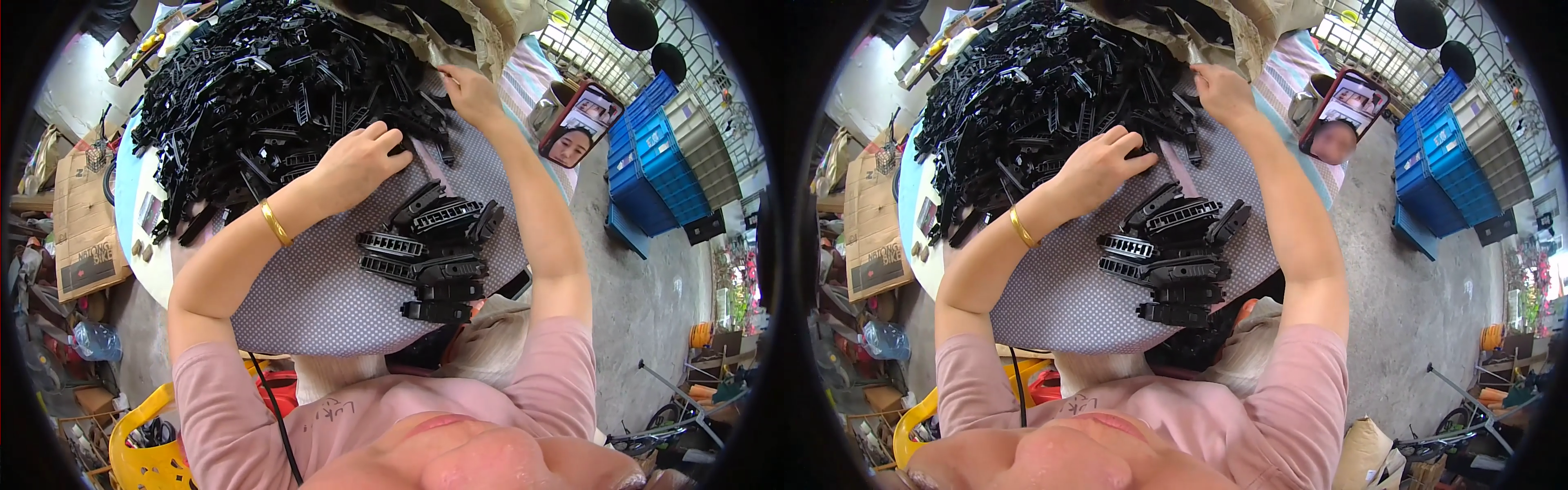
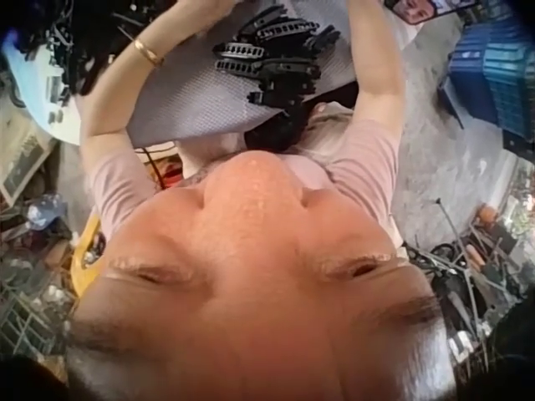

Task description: Sorting and inspecting black plastic hair clips on a workbench.

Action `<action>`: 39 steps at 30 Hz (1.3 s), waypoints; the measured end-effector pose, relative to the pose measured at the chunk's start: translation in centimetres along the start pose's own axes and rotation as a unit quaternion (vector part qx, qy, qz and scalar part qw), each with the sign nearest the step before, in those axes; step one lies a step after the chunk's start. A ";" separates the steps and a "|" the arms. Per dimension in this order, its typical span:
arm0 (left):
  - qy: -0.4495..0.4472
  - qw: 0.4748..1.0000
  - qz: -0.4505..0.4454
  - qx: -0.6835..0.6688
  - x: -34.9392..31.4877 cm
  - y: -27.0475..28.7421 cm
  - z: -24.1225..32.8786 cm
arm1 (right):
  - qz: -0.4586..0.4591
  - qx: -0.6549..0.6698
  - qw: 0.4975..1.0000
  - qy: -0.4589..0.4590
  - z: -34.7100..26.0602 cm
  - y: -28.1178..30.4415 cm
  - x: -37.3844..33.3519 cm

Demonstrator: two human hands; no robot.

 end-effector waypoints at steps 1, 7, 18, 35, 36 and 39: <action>-0.017 1.000 0.022 0.005 -0.1 0.3 -0.1 | -0.001 -0.001 1.000 0.001 0.2 -0.9 0.3; -0.033 0.995 0.087 -0.041 0.0 1.1 -0.7 | -0.047 -0.040 0.993 0.098 -0.5 -5.2 2.0; 0.409 0.714 0.145 -0.549 -0.5 1.0 -6.3 | -0.008 -0.084 0.992 0.097 -1.5 -1.5 1.3; 0.555 0.530 0.113 -0.631 -2.7 -1.5 -7.4 | -0.112 0.169 0.979 0.020 -13.7 3.7 -3.1; 0.555 0.516 0.119 -0.642 -2.6 -1.4 -7.4 | -0.101 0.259 0.960 -0.027 -12.7 3.5 -2.9; 0.600 0.497 0.135 -0.612 -3.0 -0.9 -7.6 | -0.116 0.391 0.903 -0.136 -11.4 3.2 -2.6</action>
Point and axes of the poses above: each hand's wrist, its own x-axis towards the middle knuckle, its own y-axis out of the back of the hand, z = x × y, the point moved 8 cm from there along x, towards the middle knuckle, and after that the axes turned 14 degrees about z, right-handed, at the moved point
